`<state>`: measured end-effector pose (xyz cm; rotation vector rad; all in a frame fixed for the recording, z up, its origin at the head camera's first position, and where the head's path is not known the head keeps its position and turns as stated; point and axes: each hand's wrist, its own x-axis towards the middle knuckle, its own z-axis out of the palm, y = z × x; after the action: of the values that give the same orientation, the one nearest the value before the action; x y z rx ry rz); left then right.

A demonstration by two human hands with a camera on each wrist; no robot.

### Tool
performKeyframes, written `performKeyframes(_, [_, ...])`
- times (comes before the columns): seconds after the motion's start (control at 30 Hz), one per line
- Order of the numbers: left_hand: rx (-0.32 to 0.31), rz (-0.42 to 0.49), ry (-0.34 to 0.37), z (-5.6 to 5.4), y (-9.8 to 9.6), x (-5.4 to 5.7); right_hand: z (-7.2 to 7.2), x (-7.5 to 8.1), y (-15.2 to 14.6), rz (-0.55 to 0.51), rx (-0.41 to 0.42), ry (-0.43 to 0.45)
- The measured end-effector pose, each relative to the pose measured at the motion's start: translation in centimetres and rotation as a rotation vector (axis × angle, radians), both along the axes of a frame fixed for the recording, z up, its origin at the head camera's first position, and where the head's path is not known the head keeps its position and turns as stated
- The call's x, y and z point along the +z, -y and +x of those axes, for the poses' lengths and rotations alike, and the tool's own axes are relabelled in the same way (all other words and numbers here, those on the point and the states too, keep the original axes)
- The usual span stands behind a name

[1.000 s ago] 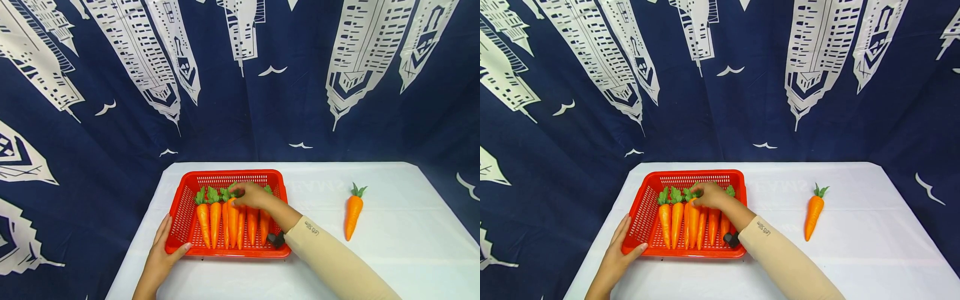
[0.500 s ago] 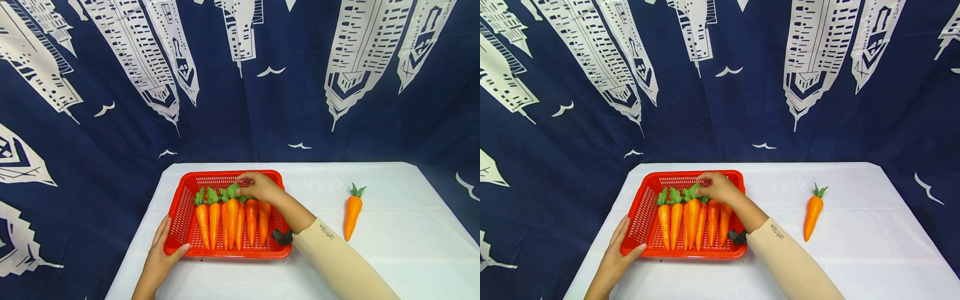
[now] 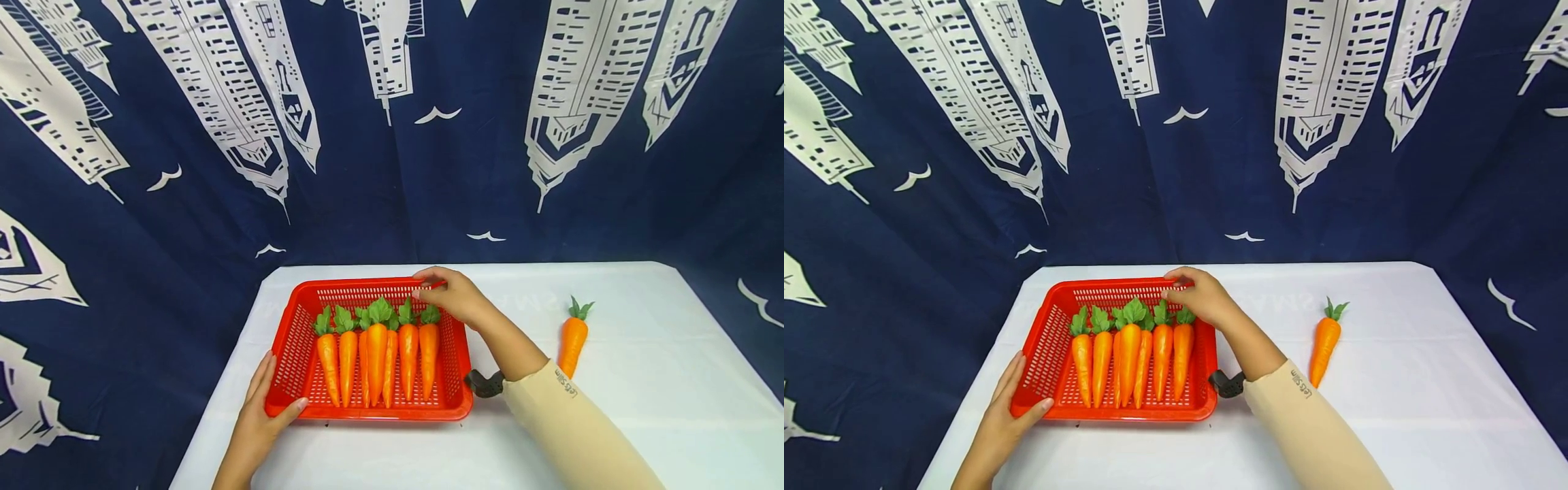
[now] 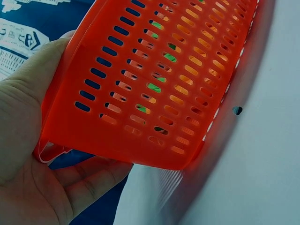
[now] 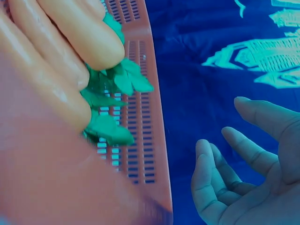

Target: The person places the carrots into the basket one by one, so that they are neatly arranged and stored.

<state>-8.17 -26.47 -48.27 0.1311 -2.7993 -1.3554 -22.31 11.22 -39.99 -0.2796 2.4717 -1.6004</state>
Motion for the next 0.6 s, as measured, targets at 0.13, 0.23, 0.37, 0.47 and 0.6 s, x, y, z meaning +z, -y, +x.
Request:
performKeyframes(0.13, [-0.001, -0.003, -0.006, 0.0, 0.0, 0.2, -0.1, 0.1, -1.2, -0.007, -0.028, -0.009])
performKeyframes(0.23, [-0.004, 0.002, -0.008, 0.0, -0.1, 0.3, 0.0, 0.0, -2.2, -0.002, -0.051, -0.016])
performKeyframes(0.37, [-0.008, 0.008, -0.002, 0.0, -0.2, 0.4, 0.2, -0.1, -3.8, 0.002, -0.077, -0.024])
performKeyframes(0.47, [-0.007, 0.005, -0.004, 0.0, -0.2, 0.4, 0.3, -0.3, -5.0, -0.006, -0.101, -0.022])
performKeyframes(0.6, [-0.007, 0.008, -0.006, 0.0, -0.2, 0.4, 0.5, -0.4, -6.5, -0.013, -0.137, -0.015])
